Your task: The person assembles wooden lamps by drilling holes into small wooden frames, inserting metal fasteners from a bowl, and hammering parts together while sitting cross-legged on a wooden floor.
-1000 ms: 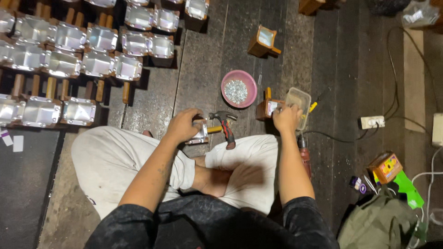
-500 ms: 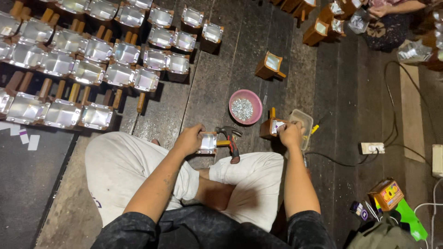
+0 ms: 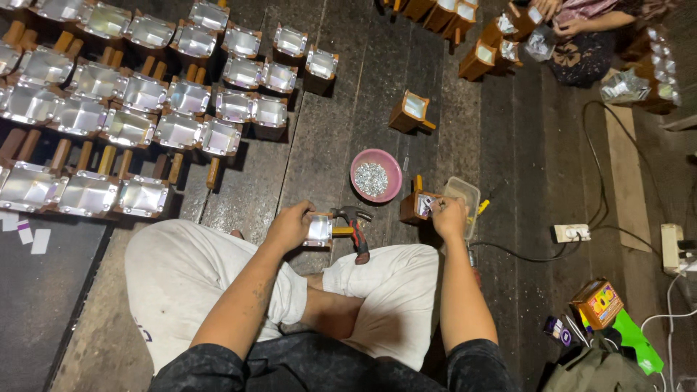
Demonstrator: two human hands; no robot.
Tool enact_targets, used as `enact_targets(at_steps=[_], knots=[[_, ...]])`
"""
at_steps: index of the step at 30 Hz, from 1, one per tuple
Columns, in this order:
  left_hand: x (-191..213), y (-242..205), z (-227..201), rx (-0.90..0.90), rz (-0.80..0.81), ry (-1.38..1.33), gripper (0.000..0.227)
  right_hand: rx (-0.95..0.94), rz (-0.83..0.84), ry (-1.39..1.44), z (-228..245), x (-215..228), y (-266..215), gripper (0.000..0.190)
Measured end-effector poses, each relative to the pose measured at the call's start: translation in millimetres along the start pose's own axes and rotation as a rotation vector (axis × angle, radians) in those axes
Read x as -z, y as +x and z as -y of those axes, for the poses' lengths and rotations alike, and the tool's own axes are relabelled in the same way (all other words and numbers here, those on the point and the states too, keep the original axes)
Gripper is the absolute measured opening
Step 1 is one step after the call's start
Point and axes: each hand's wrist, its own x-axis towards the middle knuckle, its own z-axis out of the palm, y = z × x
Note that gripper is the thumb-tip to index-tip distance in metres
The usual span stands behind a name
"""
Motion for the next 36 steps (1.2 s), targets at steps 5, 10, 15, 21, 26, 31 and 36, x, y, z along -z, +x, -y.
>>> enact_targets(at_steps=[5,10,15,21,26,31,36], knots=[[1,2,0,0.018,0.010,0.032,0.030,0.021,-0.032,0.078,8,0,1,0.013],[11,-5,-15,0.063,0.035,0.057,0.034,-0.001,-0.059,0.174,15,6,0,0.014],[11,-6,-14,0.087,0.029,0.057,0.036,0.109,-0.093,0.322,35,16,-16,0.012],[-7,16,11,0.001,-0.034,-0.072,0.034,0.170,-0.069,0.402,59,6,-30,0.013],[0,6,7,0.005,-0.084,-0.128,0.033,0.362,-0.002,0.450,112,-1,-78,0.014],[4,13,7,-0.009,-0.192,-0.227,0.029,0.624,0.070,0.457,159,-23,-109,0.013],[-2,19,20,-0.085,-0.258,-0.287,0.029,0.830,0.119,0.417,187,-46,-107,0.013]])
